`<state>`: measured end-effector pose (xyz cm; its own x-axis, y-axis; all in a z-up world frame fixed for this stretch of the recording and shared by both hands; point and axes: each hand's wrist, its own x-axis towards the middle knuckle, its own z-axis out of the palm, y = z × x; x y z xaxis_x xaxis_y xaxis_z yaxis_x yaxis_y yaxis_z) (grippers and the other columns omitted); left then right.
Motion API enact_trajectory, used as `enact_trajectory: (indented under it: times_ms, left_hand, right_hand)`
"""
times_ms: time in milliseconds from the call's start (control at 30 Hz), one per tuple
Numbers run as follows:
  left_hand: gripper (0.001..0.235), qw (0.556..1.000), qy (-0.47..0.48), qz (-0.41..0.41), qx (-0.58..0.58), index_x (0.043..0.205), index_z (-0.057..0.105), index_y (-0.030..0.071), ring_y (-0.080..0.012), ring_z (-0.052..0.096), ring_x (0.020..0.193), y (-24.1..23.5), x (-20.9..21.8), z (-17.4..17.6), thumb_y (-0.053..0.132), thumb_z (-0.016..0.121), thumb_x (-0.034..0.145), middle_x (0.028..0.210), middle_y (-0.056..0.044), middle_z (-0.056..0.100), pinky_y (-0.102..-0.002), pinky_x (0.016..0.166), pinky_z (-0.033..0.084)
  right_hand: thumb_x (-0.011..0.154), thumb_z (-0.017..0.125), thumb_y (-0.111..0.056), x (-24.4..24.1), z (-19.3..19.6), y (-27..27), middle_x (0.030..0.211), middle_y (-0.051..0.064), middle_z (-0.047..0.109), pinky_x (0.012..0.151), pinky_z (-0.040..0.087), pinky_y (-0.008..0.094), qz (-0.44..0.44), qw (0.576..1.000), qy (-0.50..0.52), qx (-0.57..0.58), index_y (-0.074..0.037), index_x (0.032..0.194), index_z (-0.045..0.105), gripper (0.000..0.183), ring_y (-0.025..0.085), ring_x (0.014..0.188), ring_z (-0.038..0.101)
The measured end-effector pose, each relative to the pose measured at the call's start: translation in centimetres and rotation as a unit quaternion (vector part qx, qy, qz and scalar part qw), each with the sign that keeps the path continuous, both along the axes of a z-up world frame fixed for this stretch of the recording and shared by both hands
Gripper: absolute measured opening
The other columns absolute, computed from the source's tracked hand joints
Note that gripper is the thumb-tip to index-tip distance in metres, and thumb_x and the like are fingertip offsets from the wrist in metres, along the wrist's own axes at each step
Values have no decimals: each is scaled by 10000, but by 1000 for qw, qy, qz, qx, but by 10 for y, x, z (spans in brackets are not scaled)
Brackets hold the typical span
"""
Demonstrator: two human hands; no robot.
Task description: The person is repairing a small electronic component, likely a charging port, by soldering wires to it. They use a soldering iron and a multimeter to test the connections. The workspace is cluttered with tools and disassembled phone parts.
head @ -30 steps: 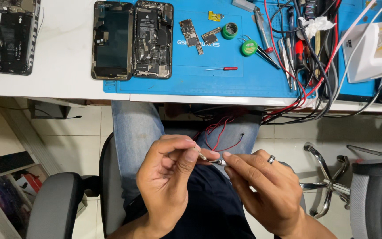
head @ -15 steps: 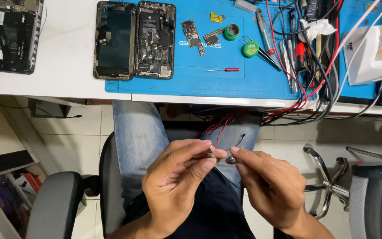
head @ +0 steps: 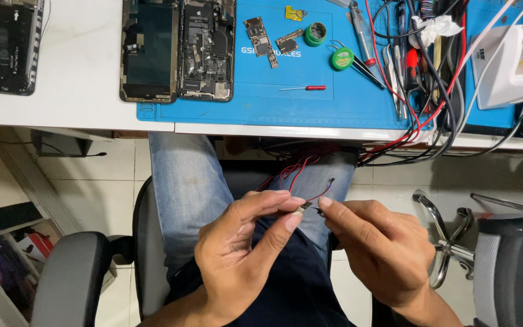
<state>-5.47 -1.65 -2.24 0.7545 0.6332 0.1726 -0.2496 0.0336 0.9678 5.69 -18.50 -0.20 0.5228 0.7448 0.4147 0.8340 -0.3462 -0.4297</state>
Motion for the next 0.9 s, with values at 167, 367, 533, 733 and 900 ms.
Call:
enact_trajectory:
  times_ms: [167,367,533,733,900]
  left_hand:
    - [262,1000,1,6,12,1213,701,11,-229,864,1005,0,1,1,-35,801,975,1098,-158,850,-315,1025,679]
    - [176,1000,10,0,6,1159,722,7,-207,819,942,1,4,7,-20,773,993,1044,-142,844,-271,908,671]
    - [127,999,16,-8,30,1136,714,13,-206,811,928,5,4,12,-2,747,1014,1025,-122,836,-263,887,660]
    - [67,999,19,-27,35,1087,737,3,-227,823,922,9,6,16,2,724,1021,999,-135,830,-271,891,673]
    - [47,997,26,-74,24,1058,707,40,-240,835,969,13,4,16,6,718,1028,1027,-125,817,-302,952,674]
  right_hand:
    - [1076,714,-60,0,2,-4,991,19,808,634,545,288,-6,999,-12,-35,-140,1284,791,236,147,686,715]
    - [1087,699,-73,-1,13,-3,998,14,799,630,528,309,2,998,-29,-60,-134,1317,775,250,166,708,695]
    - [1083,710,-61,5,22,-4,958,-7,771,561,479,319,24,996,-38,-81,-119,1340,755,267,172,662,634]
    - [1078,691,-80,26,32,-12,895,-39,649,463,376,366,98,984,-16,-147,-199,1404,699,348,188,589,523]
    - [1086,593,-153,41,43,-14,879,-70,645,424,436,365,144,967,-24,-207,-228,1353,743,315,224,482,543]
